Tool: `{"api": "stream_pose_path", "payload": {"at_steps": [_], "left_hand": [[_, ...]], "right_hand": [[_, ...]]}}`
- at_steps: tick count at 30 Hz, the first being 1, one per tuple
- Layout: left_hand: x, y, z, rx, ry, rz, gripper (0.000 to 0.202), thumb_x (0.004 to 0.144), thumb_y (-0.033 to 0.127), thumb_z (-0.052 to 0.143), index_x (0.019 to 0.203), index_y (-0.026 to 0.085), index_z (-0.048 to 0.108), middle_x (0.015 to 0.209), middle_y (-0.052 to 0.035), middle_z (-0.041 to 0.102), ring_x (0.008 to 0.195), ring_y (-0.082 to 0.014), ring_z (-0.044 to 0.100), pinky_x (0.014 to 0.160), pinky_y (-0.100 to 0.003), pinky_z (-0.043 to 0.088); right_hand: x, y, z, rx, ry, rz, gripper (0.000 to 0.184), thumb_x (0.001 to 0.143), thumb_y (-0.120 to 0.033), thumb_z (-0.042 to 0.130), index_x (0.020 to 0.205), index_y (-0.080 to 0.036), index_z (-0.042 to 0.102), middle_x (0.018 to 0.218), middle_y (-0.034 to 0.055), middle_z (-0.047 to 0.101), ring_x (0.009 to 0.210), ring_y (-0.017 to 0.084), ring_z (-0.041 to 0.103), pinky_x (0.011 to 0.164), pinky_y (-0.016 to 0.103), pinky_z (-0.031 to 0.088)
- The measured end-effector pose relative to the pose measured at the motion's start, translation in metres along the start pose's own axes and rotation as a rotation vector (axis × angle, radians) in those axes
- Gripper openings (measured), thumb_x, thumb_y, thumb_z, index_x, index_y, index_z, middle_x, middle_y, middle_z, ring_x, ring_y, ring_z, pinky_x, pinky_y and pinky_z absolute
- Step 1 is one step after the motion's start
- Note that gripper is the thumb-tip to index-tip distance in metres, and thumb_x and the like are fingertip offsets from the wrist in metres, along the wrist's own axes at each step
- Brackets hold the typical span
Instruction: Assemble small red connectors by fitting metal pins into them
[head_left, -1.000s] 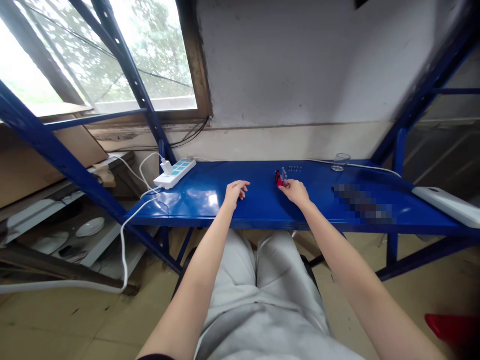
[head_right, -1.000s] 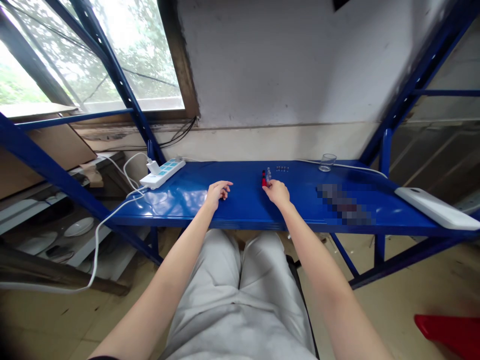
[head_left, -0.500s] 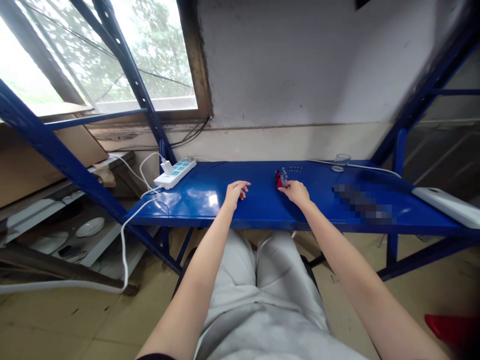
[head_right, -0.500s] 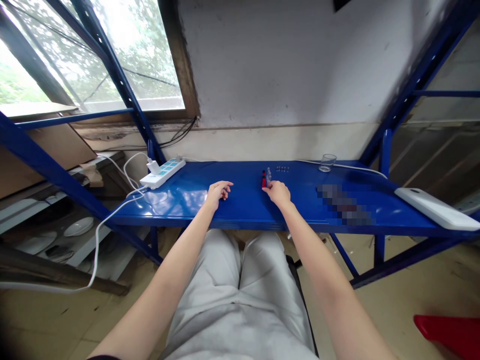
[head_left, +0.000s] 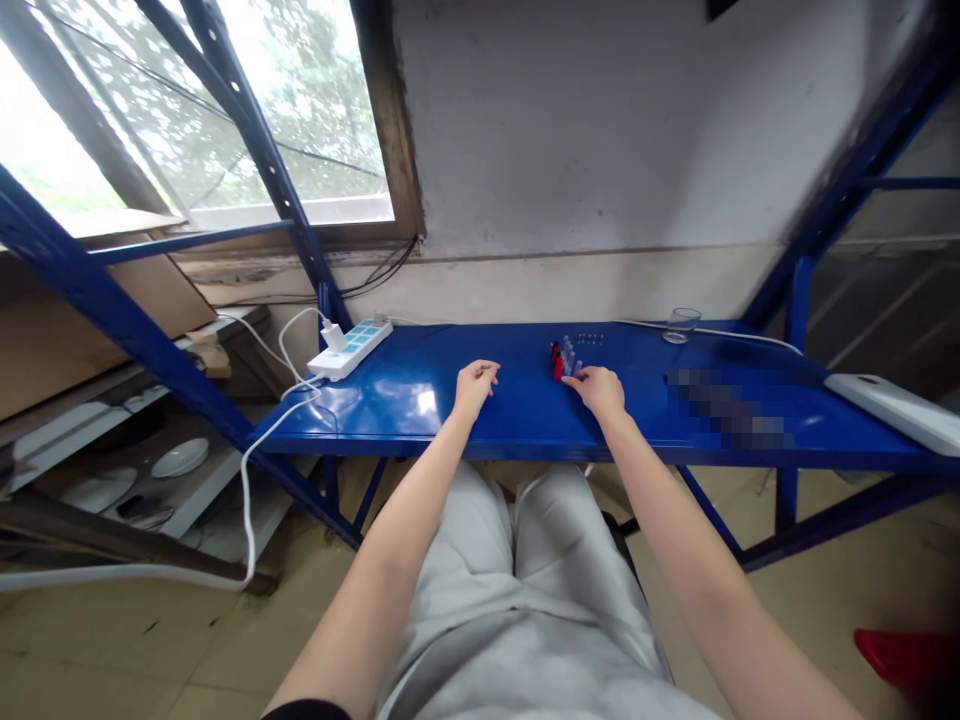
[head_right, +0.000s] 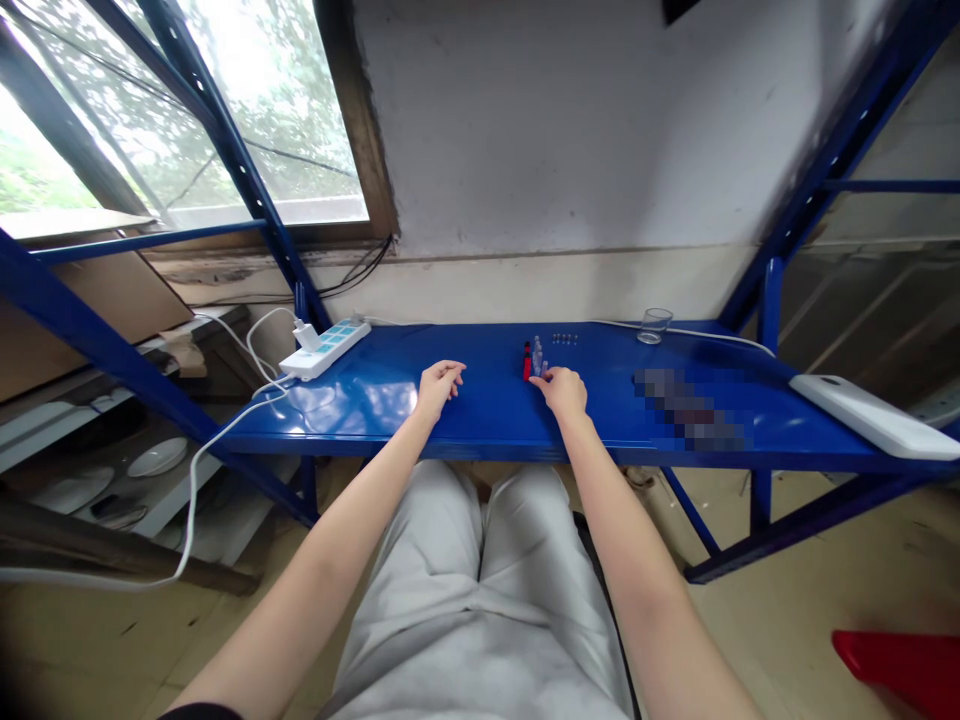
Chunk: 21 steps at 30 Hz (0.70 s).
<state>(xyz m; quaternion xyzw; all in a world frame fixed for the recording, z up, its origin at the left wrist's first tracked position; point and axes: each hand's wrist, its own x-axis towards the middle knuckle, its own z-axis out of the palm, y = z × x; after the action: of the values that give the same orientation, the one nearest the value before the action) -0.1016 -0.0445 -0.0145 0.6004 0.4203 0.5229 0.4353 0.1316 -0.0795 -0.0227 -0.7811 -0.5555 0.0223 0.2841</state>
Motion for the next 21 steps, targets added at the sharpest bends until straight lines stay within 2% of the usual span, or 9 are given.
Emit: {"api": "stream_pose_path", "payload": {"at_steps": [4,6,9,11,14,21], "left_hand": [[-0.002,0.005,0.017,0.169,0.027,0.227,0.022,0.074,0.017,0.049,0.091,0.016,0.063,0.077,-0.0035,0.06,0.068,-0.0106,0.054,0.066,-0.023,0.043],[-0.005,0.01,0.029,0.279,-0.037,0.338,0.032,0.074,0.016,0.048,0.105,0.017,0.059,0.093,-0.0065,0.061,0.078,-0.0131,0.055,0.077,-0.027,0.043],[-0.01,0.014,0.048,0.534,-0.219,0.46,0.054,0.073,0.018,0.05,0.127,0.02,0.045,0.118,-0.0096,0.054,0.105,-0.0211,0.049,0.093,-0.036,0.037],[-0.014,0.014,0.059,0.704,-0.319,0.456,0.068,0.074,0.023,0.052,0.138,0.024,0.03,0.132,-0.0101,0.044,0.117,-0.0271,0.04,0.095,-0.043,0.034],[-0.015,0.013,0.073,0.872,-0.357,0.417,0.071,0.078,0.027,0.047,0.143,0.025,0.017,0.14,-0.011,0.035,0.121,-0.0307,0.034,0.093,-0.048,0.033],[-0.013,0.011,0.088,1.03,-0.313,0.446,0.059,0.085,0.023,0.033,0.142,0.026,0.02,0.142,-0.0113,0.03,0.121,-0.0319,0.033,0.093,-0.053,0.03]], "right_hand": [[-0.002,0.0,-0.001,-0.002,0.017,-0.016,0.032,0.072,-0.048,0.061,0.085,-0.02,0.07,0.082,0.0092,0.069,0.078,0.023,0.062,0.06,0.027,0.043],[-0.003,0.0,-0.001,0.008,0.015,-0.012,0.031,0.072,-0.046,0.062,0.086,-0.02,0.07,0.083,0.009,0.069,0.08,0.023,0.062,0.062,0.028,0.043],[-0.004,0.001,-0.002,0.026,-0.002,-0.011,0.032,0.072,-0.044,0.062,0.091,-0.019,0.069,0.084,0.0089,0.068,0.082,0.023,0.062,0.065,0.028,0.044],[-0.005,0.002,-0.002,0.036,-0.01,-0.017,0.033,0.072,-0.044,0.062,0.092,-0.018,0.069,0.085,0.0088,0.069,0.083,0.023,0.062,0.067,0.029,0.044],[-0.006,0.002,-0.003,0.041,-0.01,-0.026,0.031,0.073,-0.042,0.06,0.09,-0.018,0.069,0.084,0.0087,0.069,0.083,0.023,0.063,0.067,0.028,0.045],[-0.006,0.002,-0.003,0.021,-0.01,-0.058,0.028,0.075,-0.037,0.058,0.089,-0.017,0.072,0.083,0.0101,0.07,0.082,0.023,0.064,0.068,0.028,0.045]]}}
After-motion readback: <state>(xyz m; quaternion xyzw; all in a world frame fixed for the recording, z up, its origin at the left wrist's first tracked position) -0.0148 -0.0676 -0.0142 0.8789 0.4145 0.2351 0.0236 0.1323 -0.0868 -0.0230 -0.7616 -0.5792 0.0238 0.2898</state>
